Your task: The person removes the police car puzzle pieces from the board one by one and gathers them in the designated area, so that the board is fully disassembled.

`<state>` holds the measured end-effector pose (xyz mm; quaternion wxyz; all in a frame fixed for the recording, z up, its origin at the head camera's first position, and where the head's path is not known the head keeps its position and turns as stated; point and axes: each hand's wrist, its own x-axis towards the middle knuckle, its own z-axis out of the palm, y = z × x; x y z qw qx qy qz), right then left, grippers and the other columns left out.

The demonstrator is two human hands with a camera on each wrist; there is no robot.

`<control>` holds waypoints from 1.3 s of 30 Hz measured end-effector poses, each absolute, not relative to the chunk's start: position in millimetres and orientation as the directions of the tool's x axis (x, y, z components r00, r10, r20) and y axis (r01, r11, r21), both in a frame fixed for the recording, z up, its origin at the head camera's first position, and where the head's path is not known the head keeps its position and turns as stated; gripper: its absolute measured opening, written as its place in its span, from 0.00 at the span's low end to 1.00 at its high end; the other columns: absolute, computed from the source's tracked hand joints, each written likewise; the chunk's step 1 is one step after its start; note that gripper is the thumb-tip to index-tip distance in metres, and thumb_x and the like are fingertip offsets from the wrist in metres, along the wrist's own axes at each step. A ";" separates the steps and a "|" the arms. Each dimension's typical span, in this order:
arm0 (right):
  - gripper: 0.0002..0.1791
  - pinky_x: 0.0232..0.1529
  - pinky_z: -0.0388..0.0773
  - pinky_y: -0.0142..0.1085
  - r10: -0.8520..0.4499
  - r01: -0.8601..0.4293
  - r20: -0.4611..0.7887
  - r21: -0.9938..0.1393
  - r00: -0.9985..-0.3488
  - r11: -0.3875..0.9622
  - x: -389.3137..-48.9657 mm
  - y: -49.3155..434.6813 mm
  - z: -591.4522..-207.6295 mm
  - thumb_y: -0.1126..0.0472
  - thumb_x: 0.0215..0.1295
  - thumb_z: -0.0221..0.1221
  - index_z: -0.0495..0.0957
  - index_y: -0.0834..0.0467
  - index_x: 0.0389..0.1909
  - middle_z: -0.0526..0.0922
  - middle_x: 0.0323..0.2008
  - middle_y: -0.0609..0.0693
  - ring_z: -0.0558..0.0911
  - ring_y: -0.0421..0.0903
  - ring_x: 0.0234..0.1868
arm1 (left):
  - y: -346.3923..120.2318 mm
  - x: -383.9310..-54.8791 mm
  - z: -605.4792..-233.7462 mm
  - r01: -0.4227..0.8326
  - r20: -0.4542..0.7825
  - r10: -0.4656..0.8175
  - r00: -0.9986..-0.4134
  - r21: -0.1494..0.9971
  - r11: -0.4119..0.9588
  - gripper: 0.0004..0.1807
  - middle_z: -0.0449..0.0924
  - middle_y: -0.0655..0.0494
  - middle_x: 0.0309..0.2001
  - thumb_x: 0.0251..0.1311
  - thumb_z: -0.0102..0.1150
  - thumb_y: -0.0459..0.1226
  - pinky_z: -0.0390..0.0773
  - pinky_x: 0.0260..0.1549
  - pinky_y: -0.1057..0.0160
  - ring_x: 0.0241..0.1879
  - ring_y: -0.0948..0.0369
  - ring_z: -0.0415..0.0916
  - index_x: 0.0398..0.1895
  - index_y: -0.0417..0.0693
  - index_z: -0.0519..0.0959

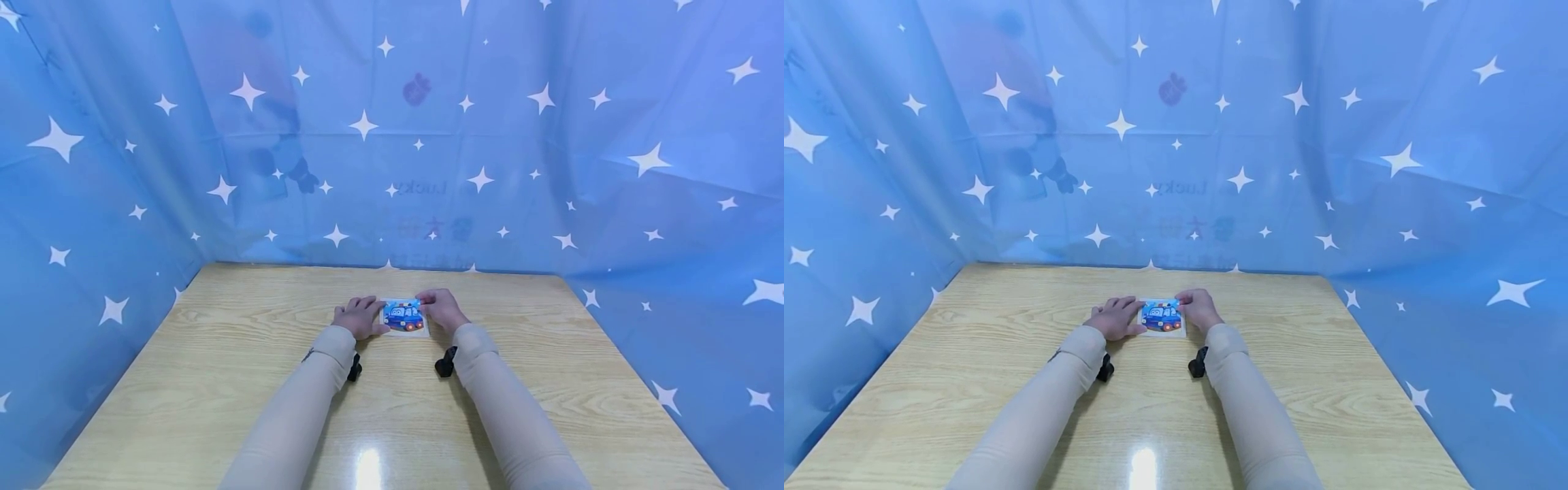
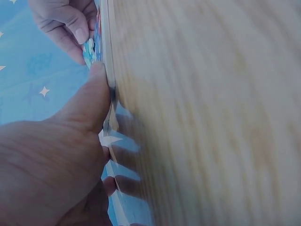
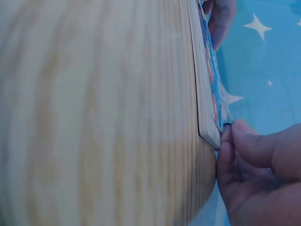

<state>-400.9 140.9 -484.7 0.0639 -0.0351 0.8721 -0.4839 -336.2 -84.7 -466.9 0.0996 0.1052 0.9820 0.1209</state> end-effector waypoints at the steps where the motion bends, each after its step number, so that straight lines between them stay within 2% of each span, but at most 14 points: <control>1: 0.15 0.57 0.78 0.48 -0.120 0.007 -0.082 -0.852 -0.989 0.524 -401.0 140.9 -484.9 0.71 0.71 0.60 0.83 0.62 0.56 0.83 0.52 0.58 0.80 0.54 0.55 | -84.5 -337.7 -468.5 0.182 -0.170 0.230 -0.958 0.256 0.949 0.38 0.51 0.56 0.80 0.72 0.50 0.61 0.56 0.69 0.38 0.78 0.49 0.47 0.81 0.62 0.57; 9: 0.16 0.56 0.79 0.46 -0.131 0.006 -0.087 -0.853 -0.988 0.522 -400.5 140.0 -484.7 0.71 0.72 0.59 0.82 0.63 0.58 0.83 0.53 0.59 0.81 0.54 0.56 | -84.7 -357.2 -491.7 0.184 -0.177 0.228 -0.957 0.234 0.955 0.41 0.48 0.58 0.81 0.69 0.49 0.65 0.56 0.68 0.35 0.78 0.48 0.47 0.82 0.69 0.52; 13: 0.16 0.56 0.79 0.46 -0.140 -0.005 -0.081 -0.851 -0.987 0.525 -400.1 139.8 -483.9 0.72 0.71 0.59 0.82 0.64 0.58 0.83 0.51 0.60 0.81 0.54 0.55 | -85.5 -362.0 -492.6 0.218 -0.180 0.262 -0.948 0.229 0.949 0.40 0.50 0.56 0.80 0.68 0.50 0.65 0.59 0.65 0.33 0.76 0.47 0.50 0.81 0.77 0.51; 17: 0.15 0.55 0.79 0.46 -0.141 -0.006 -0.079 -0.852 -0.987 0.523 -398.2 138.8 -482.9 0.71 0.72 0.59 0.82 0.65 0.57 0.84 0.50 0.59 0.81 0.53 0.53 | -82.6 -362.5 -489.8 0.253 -0.202 0.286 -0.937 0.172 0.952 0.36 0.53 0.54 0.78 0.71 0.47 0.64 0.66 0.59 0.35 0.70 0.48 0.56 0.79 0.85 0.50; 21: 0.15 0.54 0.79 0.45 -0.150 -0.009 -0.080 -0.859 -0.985 0.513 -397.5 138.2 -482.3 0.72 0.72 0.58 0.82 0.65 0.56 0.83 0.49 0.58 0.81 0.53 0.51 | -77.6 -359.3 -483.3 0.245 -0.226 0.266 -0.937 0.113 0.963 0.34 0.56 0.53 0.76 0.73 0.46 0.61 0.71 0.54 0.39 0.64 0.50 0.61 0.79 0.85 0.50; 28: 0.15 0.53 0.79 0.45 -0.123 -0.019 -0.053 -0.853 -0.991 0.521 -399.0 137.7 -483.5 0.72 0.70 0.60 0.83 0.61 0.55 0.83 0.45 0.55 0.80 0.51 0.49 | -71.4 -364.6 -481.5 0.195 -0.286 0.222 -0.932 0.121 0.973 0.34 0.49 0.53 0.80 0.75 0.44 0.60 0.68 0.59 0.37 0.69 0.49 0.57 0.79 0.86 0.46; 39: 0.15 0.53 0.80 0.46 -0.096 -0.013 -0.047 -0.839 -0.994 0.544 -395.3 133.6 -484.2 0.73 0.71 0.58 0.83 0.64 0.55 0.84 0.48 0.59 0.82 0.53 0.51 | -64.5 -357.8 -477.4 0.158 -0.279 0.187 -0.942 0.124 0.980 0.33 0.53 0.53 0.79 0.74 0.49 0.57 0.67 0.59 0.34 0.73 0.48 0.55 0.78 0.88 0.52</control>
